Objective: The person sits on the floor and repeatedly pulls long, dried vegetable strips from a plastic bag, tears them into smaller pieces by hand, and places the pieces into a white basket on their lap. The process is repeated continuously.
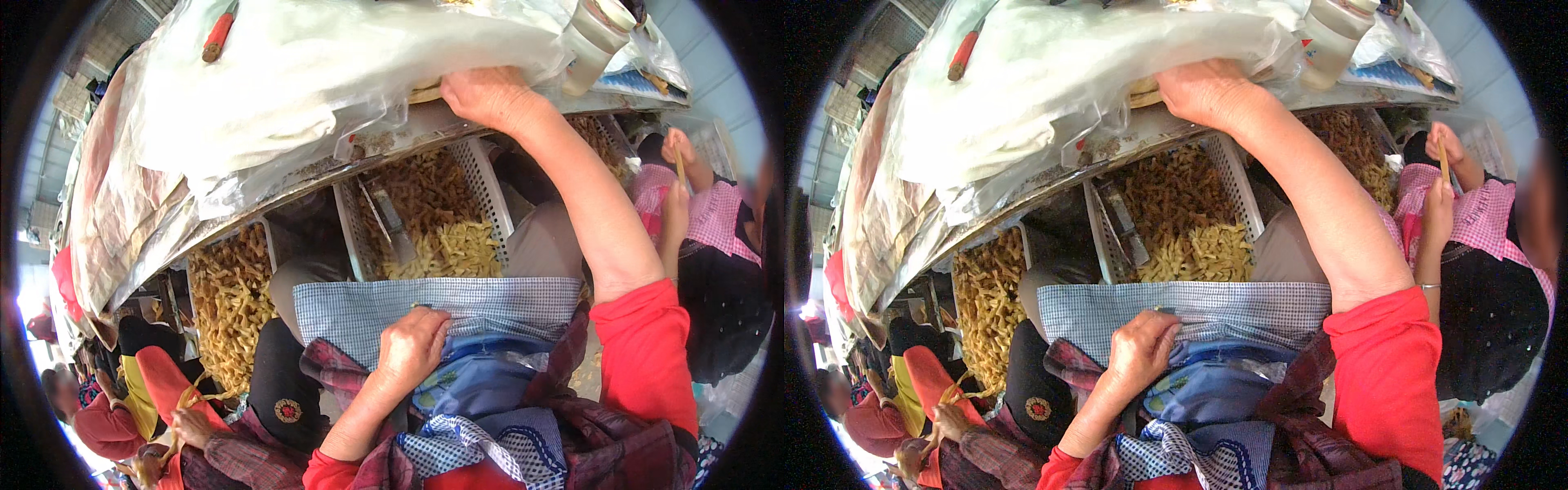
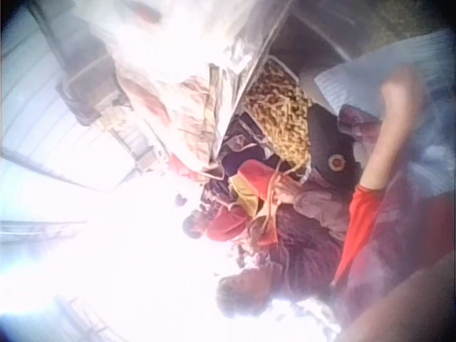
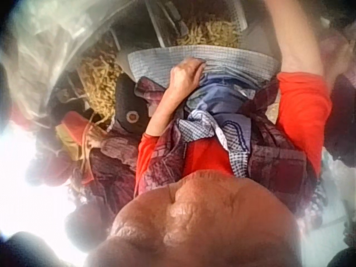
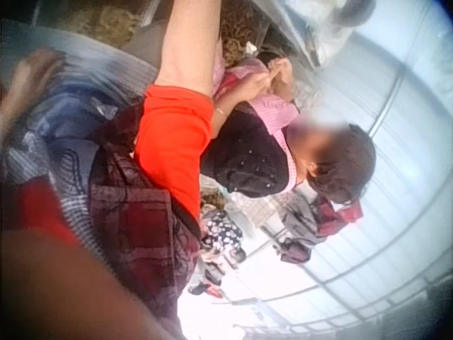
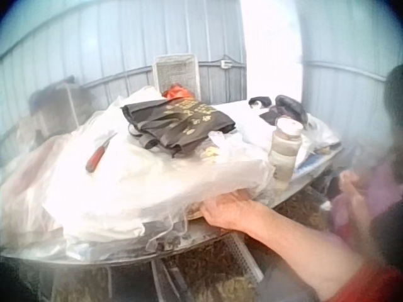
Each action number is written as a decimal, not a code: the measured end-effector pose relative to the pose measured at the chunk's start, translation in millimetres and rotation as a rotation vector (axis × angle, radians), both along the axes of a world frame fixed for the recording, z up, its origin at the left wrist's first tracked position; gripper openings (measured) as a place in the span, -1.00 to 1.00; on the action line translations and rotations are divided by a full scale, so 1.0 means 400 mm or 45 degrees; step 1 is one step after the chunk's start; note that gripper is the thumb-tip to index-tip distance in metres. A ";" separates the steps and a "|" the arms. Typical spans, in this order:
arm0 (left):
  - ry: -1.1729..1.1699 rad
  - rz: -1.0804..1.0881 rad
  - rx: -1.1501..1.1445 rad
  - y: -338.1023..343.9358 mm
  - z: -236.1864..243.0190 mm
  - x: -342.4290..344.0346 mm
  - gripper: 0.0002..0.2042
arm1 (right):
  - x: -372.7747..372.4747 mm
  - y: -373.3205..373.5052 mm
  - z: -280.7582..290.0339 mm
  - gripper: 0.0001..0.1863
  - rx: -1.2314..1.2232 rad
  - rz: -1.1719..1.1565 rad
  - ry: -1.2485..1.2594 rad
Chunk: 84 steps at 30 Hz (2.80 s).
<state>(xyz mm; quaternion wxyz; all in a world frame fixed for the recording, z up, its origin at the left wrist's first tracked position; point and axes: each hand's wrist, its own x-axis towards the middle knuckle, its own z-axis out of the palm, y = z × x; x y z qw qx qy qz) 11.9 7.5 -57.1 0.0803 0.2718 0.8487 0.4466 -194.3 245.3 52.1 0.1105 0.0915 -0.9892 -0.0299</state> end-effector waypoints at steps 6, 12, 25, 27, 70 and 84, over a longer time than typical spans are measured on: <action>-0.070 -0.073 -0.022 0.005 0.010 0.006 -0.92 | -0.053 0.023 -0.034 -0.66 -0.101 -0.095 -0.100; -0.165 -0.062 0.246 0.043 0.079 -0.048 -0.79 | 0.184 -0.048 -0.023 -0.70 -0.259 -0.017 -0.095; -1.655 0.307 1.690 0.353 0.145 -0.344 -0.63 | 1.183 0.105 -0.081 -0.76 -2.414 -0.833 -0.876; -1.510 0.594 1.538 0.316 0.158 -0.338 -0.75 | 1.199 0.153 -0.173 -0.80 -2.002 -1.052 -0.939; -0.089 -0.278 0.026 -0.008 0.209 -0.036 -0.86 | 0.536 0.098 0.016 -0.71 -0.855 0.548 -0.976; -0.162 -0.166 0.132 -0.017 0.138 -0.087 -0.93 | 0.541 0.017 -0.112 -0.56 -2.312 0.424 -1.949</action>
